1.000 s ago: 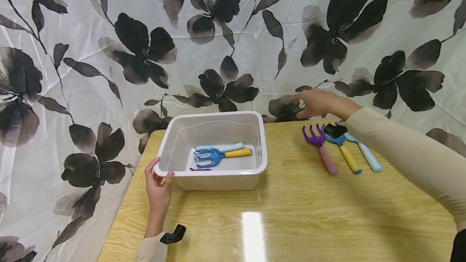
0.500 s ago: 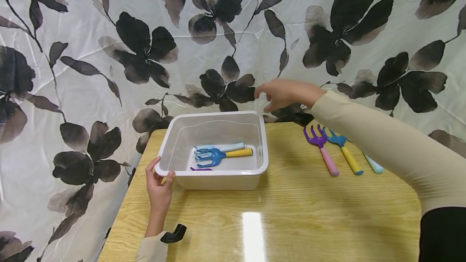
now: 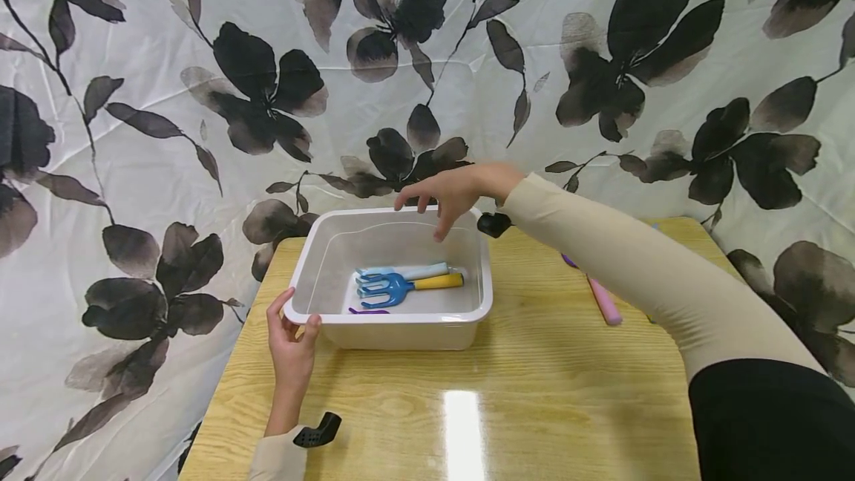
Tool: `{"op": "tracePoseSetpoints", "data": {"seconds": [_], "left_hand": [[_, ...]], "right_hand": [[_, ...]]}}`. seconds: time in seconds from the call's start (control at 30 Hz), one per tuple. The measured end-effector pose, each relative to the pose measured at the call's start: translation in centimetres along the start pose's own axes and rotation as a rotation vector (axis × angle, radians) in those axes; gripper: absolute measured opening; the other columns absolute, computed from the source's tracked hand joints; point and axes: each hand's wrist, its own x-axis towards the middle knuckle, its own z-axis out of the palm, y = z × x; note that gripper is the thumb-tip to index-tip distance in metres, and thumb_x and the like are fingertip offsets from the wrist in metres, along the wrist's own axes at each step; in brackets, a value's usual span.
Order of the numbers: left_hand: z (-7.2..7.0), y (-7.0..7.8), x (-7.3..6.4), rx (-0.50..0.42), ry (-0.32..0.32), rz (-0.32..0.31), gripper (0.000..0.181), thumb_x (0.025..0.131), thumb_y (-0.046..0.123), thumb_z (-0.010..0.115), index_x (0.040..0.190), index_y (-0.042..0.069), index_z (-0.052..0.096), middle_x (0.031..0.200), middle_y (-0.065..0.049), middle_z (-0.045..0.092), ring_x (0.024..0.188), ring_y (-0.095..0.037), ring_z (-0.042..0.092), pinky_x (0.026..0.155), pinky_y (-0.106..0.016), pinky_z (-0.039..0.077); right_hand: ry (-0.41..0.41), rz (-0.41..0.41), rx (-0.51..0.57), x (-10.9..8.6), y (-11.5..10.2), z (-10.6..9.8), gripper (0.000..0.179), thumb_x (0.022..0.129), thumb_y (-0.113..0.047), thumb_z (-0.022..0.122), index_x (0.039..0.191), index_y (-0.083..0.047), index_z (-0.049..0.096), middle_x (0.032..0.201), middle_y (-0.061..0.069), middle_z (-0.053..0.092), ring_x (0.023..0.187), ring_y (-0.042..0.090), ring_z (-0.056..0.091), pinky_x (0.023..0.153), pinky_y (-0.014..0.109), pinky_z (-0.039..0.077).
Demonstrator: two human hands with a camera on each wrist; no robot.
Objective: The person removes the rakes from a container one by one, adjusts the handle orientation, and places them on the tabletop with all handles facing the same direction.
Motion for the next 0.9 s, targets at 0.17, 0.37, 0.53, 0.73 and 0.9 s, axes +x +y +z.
{"op": "tracePoseSetpoints", "data": {"seconds": [0.17, 0.37, 0.53, 0.73, 0.9], "left_hand": [[0.1, -0.1, -0.3, 0.014, 0.003, -0.002, 0.061, 0.095, -0.007, 0.063, 0.150, 0.004, 0.040, 0.143, -0.006, 0.048, 0.115, -0.031, 0.058, 0.081, -0.017, 0.056], [0.3, -0.1, -0.3, -0.014, 0.012, 0.027, 0.063, 0.094, -0.007, 0.063, 0.150, 0.002, 0.038, 0.141, -0.006, 0.049, 0.114, -0.029, 0.058, 0.080, -0.017, 0.055], [0.3, 0.0, -0.8, -0.016, 0.024, 0.033, 0.064, 0.093, -0.008, 0.063, 0.150, 0.000, 0.037, 0.141, -0.005, 0.049, 0.114, -0.027, 0.058, 0.080, -0.017, 0.055], [0.3, 0.1, -1.2, -0.002, 0.024, 0.027, 0.063, 0.094, -0.006, 0.063, 0.151, 0.002, 0.038, 0.141, -0.005, 0.048, 0.116, -0.028, 0.057, 0.083, -0.016, 0.054], [0.3, 0.0, -1.3, -0.015, 0.016, 0.038, 0.062, 0.094, -0.006, 0.064, 0.150, 0.001, 0.038, 0.140, -0.007, 0.049, 0.114, -0.028, 0.058, 0.082, -0.016, 0.055]], "right_hand": [[-0.108, 0.020, 0.046, 3.0, -0.1, 1.9, 0.085, 0.086, -0.017, 0.084, 0.153, -0.037, 0.035, 0.149, 0.010, 0.049, 0.133, 0.029, 0.048, 0.104, 0.045, 0.051], [-0.172, 0.086, 0.092, 6.3, -0.2, 3.5, 0.083, 0.086, -0.015, 0.085, 0.150, -0.039, 0.038, 0.137, 0.006, 0.055, 0.118, 0.024, 0.056, 0.089, 0.039, 0.058], [-0.212, 0.142, 0.013, 8.4, -0.3, 5.6, 0.075, 0.085, -0.017, 0.085, 0.144, -0.038, 0.044, 0.125, 0.003, 0.063, 0.110, 0.023, 0.061, 0.085, 0.040, 0.058], [-0.196, 0.179, -0.184, 9.6, -0.4, 7.8, 0.063, 0.079, -0.018, 0.090, 0.131, -0.034, 0.059, 0.114, -0.002, 0.061, 0.097, 0.024, 0.060, 0.080, 0.035, 0.053], [-0.137, 0.182, -0.310, 9.8, -0.3, 9.3, 0.058, 0.074, -0.021, 0.093, 0.125, -0.029, 0.068, 0.101, -0.007, 0.066, 0.094, 0.020, 0.057, 0.078, 0.034, 0.050]]}}
